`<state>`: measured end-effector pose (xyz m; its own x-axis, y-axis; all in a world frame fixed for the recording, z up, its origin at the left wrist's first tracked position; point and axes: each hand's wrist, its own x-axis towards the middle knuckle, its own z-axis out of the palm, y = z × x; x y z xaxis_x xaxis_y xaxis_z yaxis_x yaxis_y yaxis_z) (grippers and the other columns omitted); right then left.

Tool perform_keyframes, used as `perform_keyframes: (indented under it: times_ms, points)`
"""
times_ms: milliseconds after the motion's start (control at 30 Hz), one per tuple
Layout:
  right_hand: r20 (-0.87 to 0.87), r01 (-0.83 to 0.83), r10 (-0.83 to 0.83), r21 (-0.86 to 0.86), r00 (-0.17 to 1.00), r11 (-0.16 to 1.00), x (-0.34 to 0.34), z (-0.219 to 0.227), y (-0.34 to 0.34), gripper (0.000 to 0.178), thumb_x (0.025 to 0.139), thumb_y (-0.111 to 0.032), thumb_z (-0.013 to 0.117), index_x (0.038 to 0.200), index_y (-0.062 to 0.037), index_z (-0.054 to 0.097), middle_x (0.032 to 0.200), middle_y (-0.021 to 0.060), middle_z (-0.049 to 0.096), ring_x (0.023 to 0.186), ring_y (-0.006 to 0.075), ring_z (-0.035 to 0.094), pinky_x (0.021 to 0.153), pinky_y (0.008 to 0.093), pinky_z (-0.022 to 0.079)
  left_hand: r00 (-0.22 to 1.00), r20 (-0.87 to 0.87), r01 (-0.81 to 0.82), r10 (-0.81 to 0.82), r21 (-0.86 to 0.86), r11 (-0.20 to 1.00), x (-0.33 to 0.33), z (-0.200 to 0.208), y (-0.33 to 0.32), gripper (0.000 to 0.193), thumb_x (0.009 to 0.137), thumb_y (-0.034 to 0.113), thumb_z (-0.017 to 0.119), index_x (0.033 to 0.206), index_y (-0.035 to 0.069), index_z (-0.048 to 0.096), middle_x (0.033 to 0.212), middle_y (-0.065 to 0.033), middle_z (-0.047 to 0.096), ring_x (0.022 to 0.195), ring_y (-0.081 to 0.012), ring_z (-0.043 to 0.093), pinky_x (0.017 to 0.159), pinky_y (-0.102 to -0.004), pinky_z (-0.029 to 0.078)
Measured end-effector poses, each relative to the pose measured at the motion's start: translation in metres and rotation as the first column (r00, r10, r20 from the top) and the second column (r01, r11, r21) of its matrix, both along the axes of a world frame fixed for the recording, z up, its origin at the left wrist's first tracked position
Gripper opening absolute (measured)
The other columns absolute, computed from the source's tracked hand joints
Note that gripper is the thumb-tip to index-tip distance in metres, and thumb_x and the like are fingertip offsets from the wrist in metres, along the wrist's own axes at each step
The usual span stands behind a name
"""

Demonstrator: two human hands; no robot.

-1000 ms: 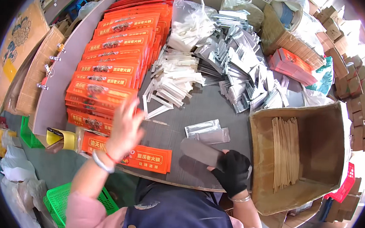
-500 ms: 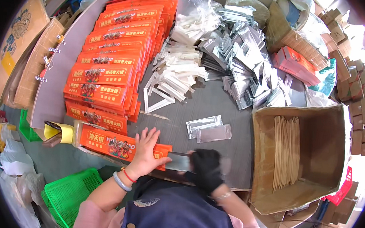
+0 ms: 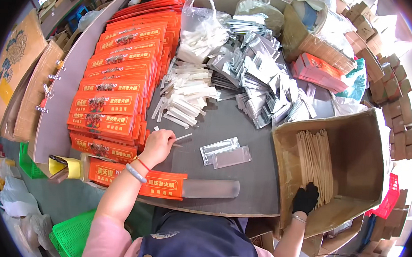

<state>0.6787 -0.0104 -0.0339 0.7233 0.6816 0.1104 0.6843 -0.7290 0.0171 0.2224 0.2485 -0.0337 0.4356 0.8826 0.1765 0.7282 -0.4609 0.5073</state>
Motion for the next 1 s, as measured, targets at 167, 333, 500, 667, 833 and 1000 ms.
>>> perform_keyframes:
  times_ms: [167, 333, 500, 667, 833, 1000]
  points:
    - [0.043, -0.033, 0.036, -0.055, 0.998, 0.998, -0.01, -0.002, 0.009, 0.022, 0.084, -0.016, 0.061, 0.103, -0.0055, 0.055, 0.104, 0.016, 0.056, 0.101, 0.0357, 0.055, 0.084, 0.0471, 0.047, 0.981, 0.193, 0.048, -0.015, -0.166, 0.985, 0.011, 0.017, -0.005, 0.01, 0.08, 0.008, 0.071, 0.086, 0.004, 0.065, 0.076, -0.016, 0.066, 0.073, -0.0377, 0.065, 0.062, -0.047, 0.05]
    - [-0.189, -0.034, 0.046, 0.066, 0.981, 0.997, -0.007, 0.01, 0.003, 0.017, 0.084, -0.017, 0.061, 0.094, -0.0054, 0.054, 0.1, 0.0164, 0.057, 0.1, 0.0353, 0.055, 0.083, 0.0458, 0.046, 0.988, 0.157, 0.033, -0.011, -0.142, 0.989, 0.036, 0.032, -0.012, 0.012, 0.075, 0.012, 0.077, 0.075, 0.004, 0.068, 0.076, -0.0147, 0.066, 0.073, -0.033, 0.065, 0.065, -0.0407, 0.051]
    - [-0.33, -0.037, 0.063, 0.085, 0.942, 0.996, -0.012, 0.009, 0.001, 0.02, 0.087, -0.019, 0.061, 0.101, -0.0057, 0.056, 0.101, 0.0157, 0.058, 0.1, 0.036, 0.055, 0.085, 0.0463, 0.046, 0.985, 0.094, 0.157, -0.145, -0.134, 0.978, 0.119, 0.014, -0.053, 0.023, 0.067, 0.016, 0.082, 0.082, 0.005, 0.069, 0.087, -0.013, 0.062, 0.084, -0.0325, 0.061, 0.076, -0.0409, 0.05]
    - [-0.211, 0.028, 0.032, 0.275, 0.977, 0.961, -0.019, -0.004, -0.001, 0.017, 0.096, -0.016, 0.052, 0.104, -0.0012, 0.055, 0.102, 0.02, 0.059, 0.093, 0.0373, 0.058, 0.085, 0.0426, 0.046, 0.981, -0.08, 0.178, -0.179, -0.012, 0.984, 0.136, 0.002, -0.053, 0.027, 0.066, 0.016, 0.082, 0.086, 0.008, 0.067, 0.091, -0.0094, 0.06, 0.089, -0.0305, 0.057, 0.079, -0.04, 0.049]
    - [-0.411, 0.217, 0.18, 0.747, 0.894, 0.628, -0.055, 0.04, 0.017, 0.018, 0.101, -0.017, 0.046, 0.103, -0.0009, 0.053, 0.091, 0.0108, 0.058, 0.085, 0.0236, 0.055, 0.08, 0.0337, 0.043, 0.974, -0.052, 0.226, -0.222, 0.079, 0.971, 0.136, -0.001, -0.054, 0.021, 0.067, 0.017, 0.078, 0.084, 0.009, 0.067, 0.093, -0.0081, 0.06, 0.09, -0.0291, 0.057, 0.077, -0.0407, 0.049]
    - [-0.38, 0.215, 0.206, 0.808, 0.902, 0.549, -0.06, 0.024, 0.028, 0.016, 0.101, -0.015, 0.046, 0.1, -0.0017, 0.055, 0.089, 0.0074, 0.058, 0.085, 0.0196, 0.055, 0.082, 0.0307, 0.042, 0.976, -0.054, 0.207, -0.211, -0.074, 0.976, 0.139, 0.003, -0.045, 0.022, 0.066, 0.012, 0.08, 0.083, 0.007, 0.068, 0.09, -0.0106, 0.06, 0.087, -0.0312, 0.057, 0.078, -0.0409, 0.049]
